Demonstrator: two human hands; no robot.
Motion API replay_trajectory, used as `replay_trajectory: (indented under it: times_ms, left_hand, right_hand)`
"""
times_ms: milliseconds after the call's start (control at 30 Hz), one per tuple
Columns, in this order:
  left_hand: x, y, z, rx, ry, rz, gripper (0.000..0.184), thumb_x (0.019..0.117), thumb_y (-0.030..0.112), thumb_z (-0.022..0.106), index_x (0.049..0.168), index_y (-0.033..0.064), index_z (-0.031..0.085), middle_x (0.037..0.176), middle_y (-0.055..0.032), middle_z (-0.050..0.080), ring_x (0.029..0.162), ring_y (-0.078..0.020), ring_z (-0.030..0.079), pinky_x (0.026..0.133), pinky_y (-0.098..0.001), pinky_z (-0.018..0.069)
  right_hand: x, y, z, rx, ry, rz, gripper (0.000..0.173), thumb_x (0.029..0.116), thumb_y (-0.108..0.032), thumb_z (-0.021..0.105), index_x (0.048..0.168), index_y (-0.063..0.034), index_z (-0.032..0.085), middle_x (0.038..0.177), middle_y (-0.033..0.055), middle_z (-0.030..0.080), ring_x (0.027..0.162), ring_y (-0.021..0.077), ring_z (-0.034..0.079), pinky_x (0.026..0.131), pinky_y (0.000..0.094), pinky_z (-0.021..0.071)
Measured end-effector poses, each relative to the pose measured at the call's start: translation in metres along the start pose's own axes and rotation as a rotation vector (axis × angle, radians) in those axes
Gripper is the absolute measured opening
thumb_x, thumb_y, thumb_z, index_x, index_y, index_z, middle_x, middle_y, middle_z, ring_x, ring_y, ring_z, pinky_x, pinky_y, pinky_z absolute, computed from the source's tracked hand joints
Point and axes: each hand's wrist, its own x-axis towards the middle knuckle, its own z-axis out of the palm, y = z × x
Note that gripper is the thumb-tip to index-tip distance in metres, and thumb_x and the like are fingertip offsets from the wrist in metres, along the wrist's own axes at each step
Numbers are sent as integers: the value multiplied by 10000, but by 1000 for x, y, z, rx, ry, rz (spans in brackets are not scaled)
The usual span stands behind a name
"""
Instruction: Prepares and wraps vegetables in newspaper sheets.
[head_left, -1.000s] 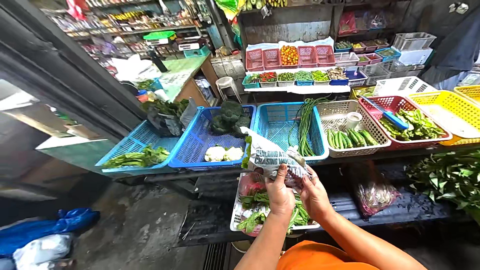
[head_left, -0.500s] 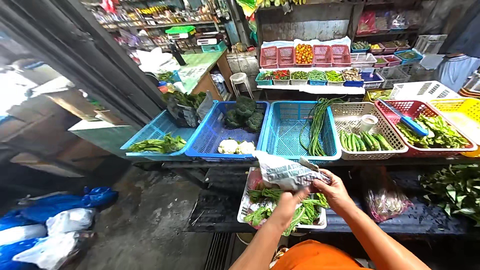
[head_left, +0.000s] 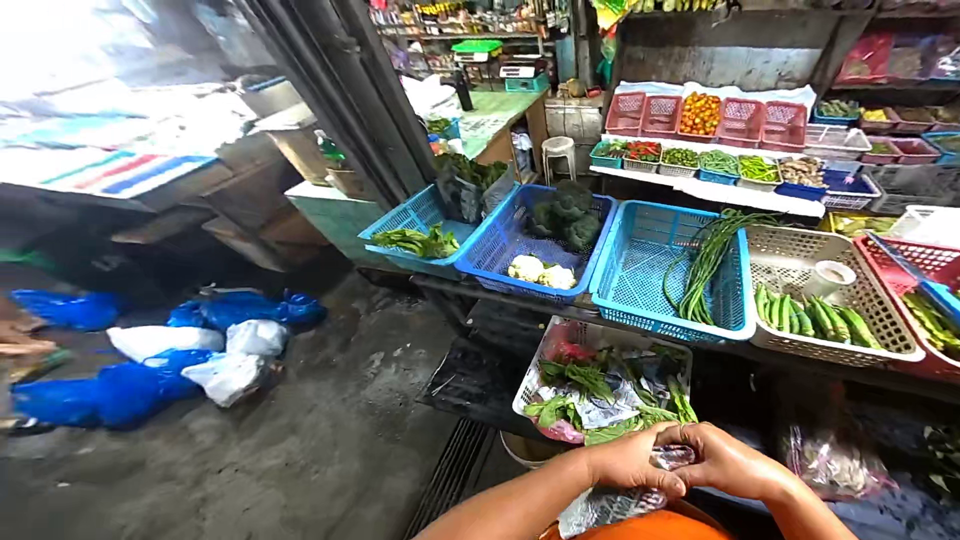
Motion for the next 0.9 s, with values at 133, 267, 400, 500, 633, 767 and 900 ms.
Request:
replay_trajectory:
  times_ms: [133, 267, 400, 500, 633, 767, 900]
  left_hand:
    - [-6, -12, 10, -218, 191, 44, 810, 923, 471, 668, 1514, 6, 368, 1341, -155, 603, 1167, -159, 624, 1029, -384, 511]
    - [-15, -15, 15, -195, 365, 120, 801, 1058, 620, 153, 1458, 3, 472, 1461, -158, 518, 1292, -138, 542, 1105, -344, 447]
    - [-15, -2, 18, -103, 483, 27, 427, 1115, 237, 266, 1272, -34, 556, 1248, -167, 592, 1121, -179, 590, 996, -362, 482]
    - [-7, -2, 21, -90, 519, -27, 290, 1074, 154, 412, 1276, -20, 525, 1184, -167, 635, 1083, -202, 640, 970, -396, 517]
    - [-2, -7, 22, -185, 535, -2, 288, 1044, 111, 485, 1290, -38, 500, 1164, -161, 654, 1065, -192, 665, 964, -390, 541]
    - [0, -8, 22, -188, 514, 4, 230, 1029, 74, 504, 1226, -37, 546, 1110, -143, 669, 1002, -169, 675, 926, -375, 551]
    - [2, -10, 21, -165, 502, 16, 158, 1024, 61, 516, 1129, -36, 583, 1015, -116, 659, 920, -150, 658, 863, -354, 548]
  right_hand:
    - [1, 24, 8, 286, 202, -67, 630, 881, -492, 715, 1286, -40, 546, 1177, 74, 660, 1055, 159, 656, 918, 366, 568]
    - [13, 29, 13, 529, 490, -54, 1062, 850, -895, 367, 1382, 13, 509, 1349, 97, 618, 1187, 174, 627, 996, 360, 530]
    - [22, 32, 33, 613, 458, -95, 1133, 871, -899, 210, 1417, 50, 502, 1445, 125, 581, 1299, 185, 577, 1089, 377, 479]
    - [30, 34, 45, 720, 317, -188, 1142, 850, -912, 275, 1482, 20, 468, 1467, 134, 562, 1320, 187, 559, 1108, 377, 465]
    - [33, 27, 47, 775, 271, -209, 1089, 878, -883, 309, 1524, -16, 434, 1556, 130, 484, 1433, 223, 467, 1154, 409, 434]
    - [32, 31, 47, 811, 242, -210, 1084, 865, -887, 336, 1532, -37, 428, 1476, 112, 561, 1332, 180, 556, 1100, 378, 476]
    - [32, 31, 46, 855, 219, -187, 1092, 845, -897, 369, 1532, -50, 424, 1393, 100, 613, 1232, 156, 614, 1049, 364, 511]
